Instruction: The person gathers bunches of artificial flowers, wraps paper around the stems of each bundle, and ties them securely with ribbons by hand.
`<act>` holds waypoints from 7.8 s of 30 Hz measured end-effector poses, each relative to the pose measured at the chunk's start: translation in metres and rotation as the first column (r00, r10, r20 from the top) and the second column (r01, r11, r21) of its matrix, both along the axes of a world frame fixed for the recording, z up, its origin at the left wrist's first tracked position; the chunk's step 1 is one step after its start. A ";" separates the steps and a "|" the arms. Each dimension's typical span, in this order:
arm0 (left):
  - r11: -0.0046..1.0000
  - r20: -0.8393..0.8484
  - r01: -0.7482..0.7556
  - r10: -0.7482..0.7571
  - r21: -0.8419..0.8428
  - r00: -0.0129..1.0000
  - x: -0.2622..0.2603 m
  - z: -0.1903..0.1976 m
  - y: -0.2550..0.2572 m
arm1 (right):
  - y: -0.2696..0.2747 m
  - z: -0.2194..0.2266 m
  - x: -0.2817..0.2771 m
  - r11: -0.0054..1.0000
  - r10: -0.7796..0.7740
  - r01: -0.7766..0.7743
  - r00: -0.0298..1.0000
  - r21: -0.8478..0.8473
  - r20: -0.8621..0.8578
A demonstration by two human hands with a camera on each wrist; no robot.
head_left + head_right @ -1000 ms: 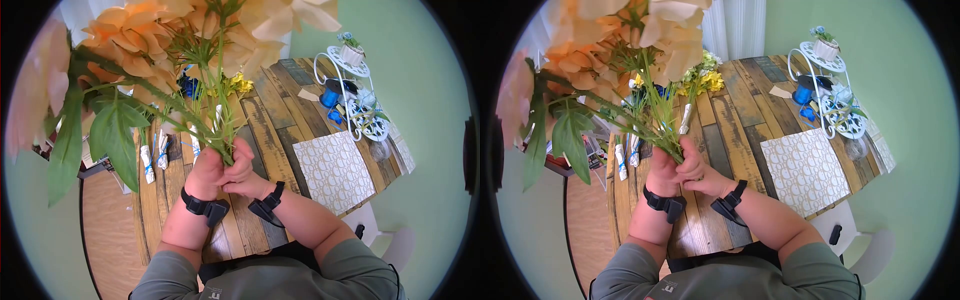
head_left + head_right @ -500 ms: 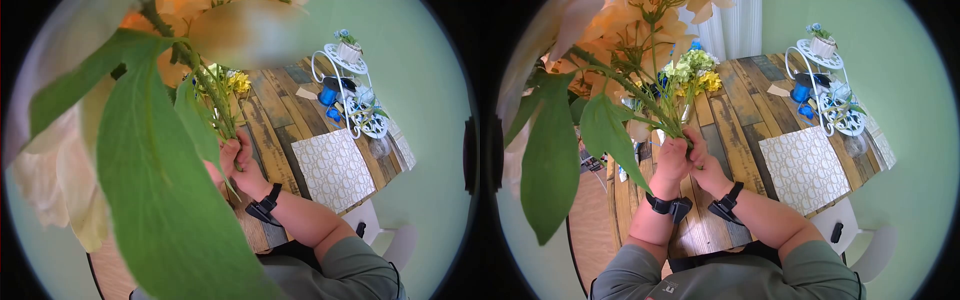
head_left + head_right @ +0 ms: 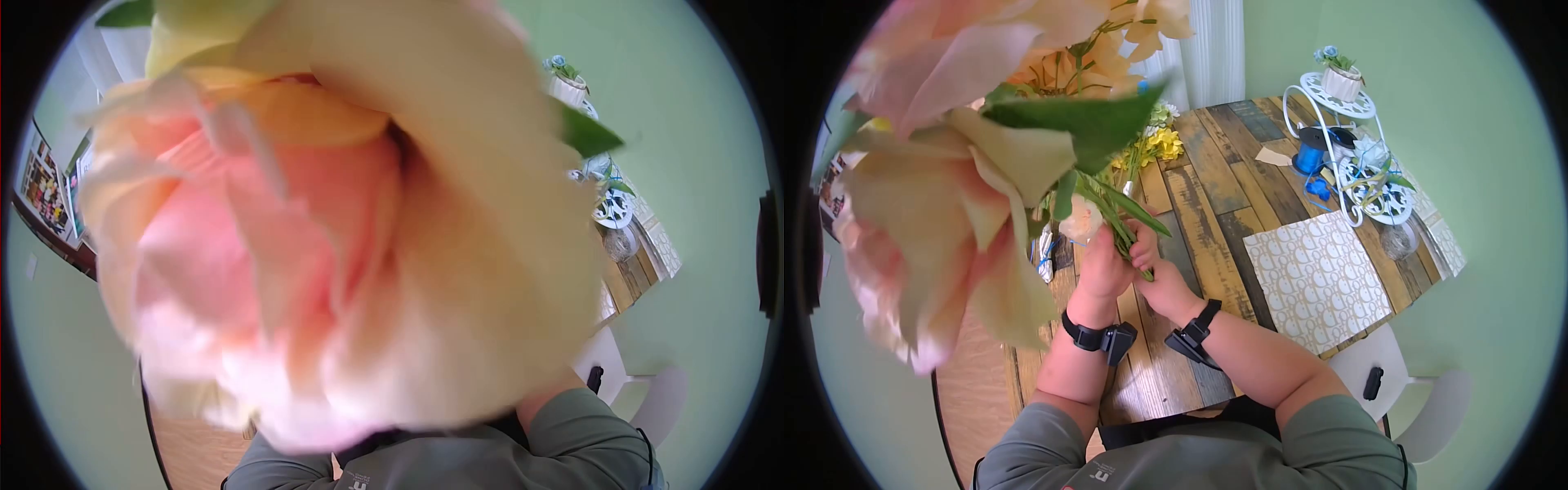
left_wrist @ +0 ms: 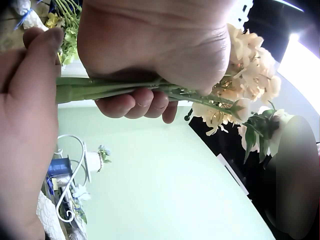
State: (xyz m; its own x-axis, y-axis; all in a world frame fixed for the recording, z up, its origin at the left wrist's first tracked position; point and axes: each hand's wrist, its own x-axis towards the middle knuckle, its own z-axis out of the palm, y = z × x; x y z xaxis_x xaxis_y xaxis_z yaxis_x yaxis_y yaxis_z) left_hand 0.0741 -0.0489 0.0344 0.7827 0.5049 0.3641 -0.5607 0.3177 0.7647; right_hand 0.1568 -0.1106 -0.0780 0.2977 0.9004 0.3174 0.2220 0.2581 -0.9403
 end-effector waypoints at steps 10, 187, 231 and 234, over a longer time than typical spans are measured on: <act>0.920 -0.127 -0.353 0.376 0.172 0.918 -0.001 -0.002 -0.004 | 0.001 0.003 -0.007 0.994 0.031 -0.045 0.990 -0.098 -0.140; 0.828 -0.461 -0.237 0.494 0.508 0.737 0.001 -0.005 0.010 | -0.064 0.051 0.016 0.998 0.056 -0.040 0.827 0.039 -0.560; 0.807 -0.354 -0.307 0.131 -0.504 0.926 0.006 -0.084 0.003 | -0.023 -0.002 0.023 0.954 -0.217 0.182 0.967 -0.237 -0.133; 0.798 -0.336 -0.327 0.167 -0.507 0.927 0.007 -0.078 -0.006 | -0.022 -0.001 0.018 0.952 -0.204 0.192 0.978 -0.238 -0.030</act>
State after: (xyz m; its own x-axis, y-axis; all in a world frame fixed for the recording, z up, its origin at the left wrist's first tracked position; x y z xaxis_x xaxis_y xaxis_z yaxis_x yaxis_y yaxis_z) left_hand 0.0807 -0.0545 -0.0436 0.6270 0.7446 -0.2293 -0.4838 0.6028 0.6345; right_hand 0.1749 -0.1322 -0.0794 0.4883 0.8685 0.0852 0.1943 -0.0130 -0.9808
